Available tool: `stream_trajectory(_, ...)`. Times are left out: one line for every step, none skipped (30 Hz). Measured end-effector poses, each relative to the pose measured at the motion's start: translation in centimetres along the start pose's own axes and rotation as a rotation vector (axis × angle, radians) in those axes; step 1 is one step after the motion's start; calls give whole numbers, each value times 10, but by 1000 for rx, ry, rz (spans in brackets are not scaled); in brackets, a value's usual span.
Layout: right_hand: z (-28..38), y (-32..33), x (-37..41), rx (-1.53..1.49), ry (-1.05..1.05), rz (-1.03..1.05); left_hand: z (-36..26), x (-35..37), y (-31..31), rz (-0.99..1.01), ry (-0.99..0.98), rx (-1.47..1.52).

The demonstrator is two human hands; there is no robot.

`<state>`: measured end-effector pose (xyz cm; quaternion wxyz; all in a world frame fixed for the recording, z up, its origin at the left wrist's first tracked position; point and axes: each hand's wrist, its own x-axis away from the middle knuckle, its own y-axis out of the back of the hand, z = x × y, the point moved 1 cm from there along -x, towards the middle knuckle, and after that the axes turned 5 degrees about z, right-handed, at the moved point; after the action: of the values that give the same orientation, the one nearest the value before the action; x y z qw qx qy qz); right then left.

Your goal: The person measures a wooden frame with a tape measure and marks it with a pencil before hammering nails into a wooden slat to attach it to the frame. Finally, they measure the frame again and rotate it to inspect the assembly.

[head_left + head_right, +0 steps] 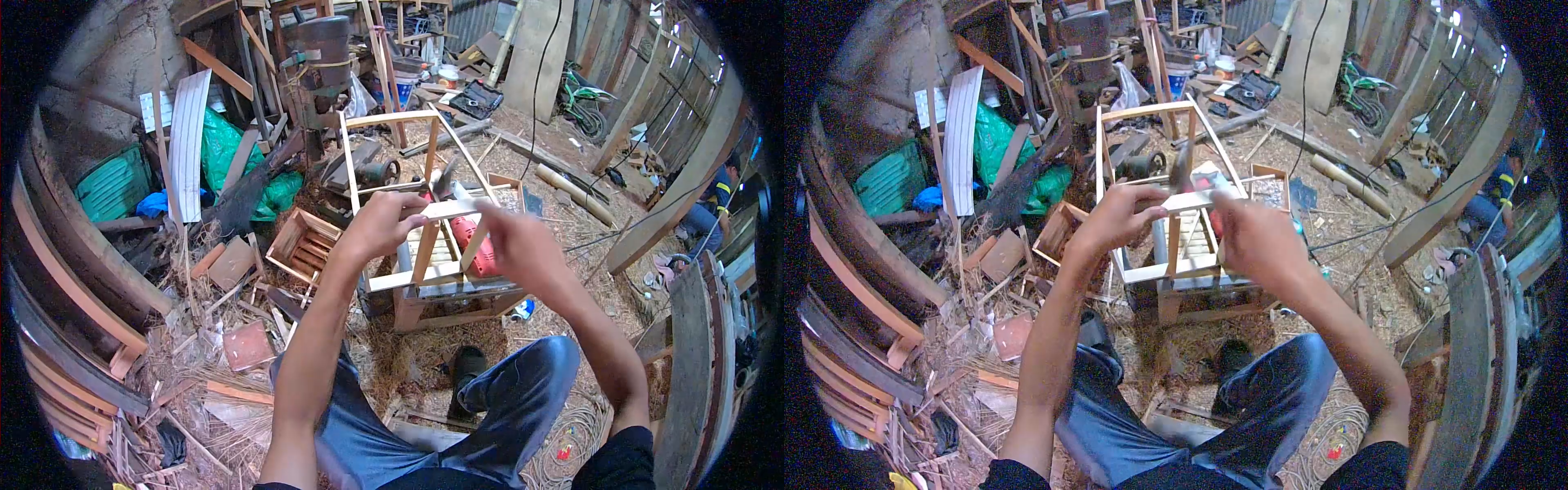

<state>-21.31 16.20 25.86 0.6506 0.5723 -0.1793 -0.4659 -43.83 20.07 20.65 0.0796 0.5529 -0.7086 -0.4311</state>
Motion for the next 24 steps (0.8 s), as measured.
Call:
stream_trajectory(-7,-9,-4,32,46,70,10,-2,-7,10,30,147)
stream_trajectory(-11,-4,-3,35,42,62,12,-3,-10,13,22,146)
stream_trajectory(-5,10,-5,55,-12,96,11,-3,-11,22,38,149)
stream_trajectory(-1,18,-7,74,-62,130,11,-4,-10,29,55,151)
stream_trajectory(0,16,-6,-63,-30,-97,11,-4,-9,13,33,140)
stream_trajectory(-5,7,-4,-63,-27,-96,9,-3,-8,11,34,140)
stream_trajectory(-12,-4,-3,-19,5,2,7,-2,-6,43,60,138)
stream_trajectory(-16,-8,-2,27,37,97,5,-2,-5,75,83,135)
stream_trajectory(-14,-8,-4,37,11,120,2,-3,-5,75,77,132)
stream_trajectory(-15,-3,-6,40,9,116,0,-3,-6,81,102,106)
stream_trajectory(-14,4,-9,36,10,32,0,-4,-6,83,127,78)
stream_trajectory(-12,9,-8,28,5,-46,4,-3,-8,87,128,77)
stream_trajectory(1,11,-7,-133,-89,-150,10,-3,-11,61,98,142)
stream_trajectory(-6,3,-5,-135,-86,-151,13,-4,-11,34,69,205)
stream_trajectory(-9,-5,-4,-94,-2,-52,10,-3,-9,32,68,202)
stream_trajectory(-11,-8,-5,-47,83,43,4,-3,-6,51,84,149)
stream_trajectory(-17,0,-4,-47,43,80,1,-3,-7,76,99,99)
stream_trajectory(-13,3,-4,-45,43,74,5,-5,-8,75,94,96)
stream_trajectory(-9,4,-4,-125,11,48,11,-6,-11,45,46,77)
stream_trajectory(-7,5,-2,-207,-21,21,15,-5,-13,15,-1,57)
stream_trajectory(-15,-7,3,101,-24,85,12,-4,-11,16,-3,49)
stream_trajectory(-24,-10,1,99,-24,70,7,-3,-9,38,58,76)
stream_trajectory(-34,-9,1,-49,-22,-14,2,-2,-8,63,117,105)
stream_trajectory(-44,-9,-1,-194,-12,-98,1,-2,-8,48,132,55)
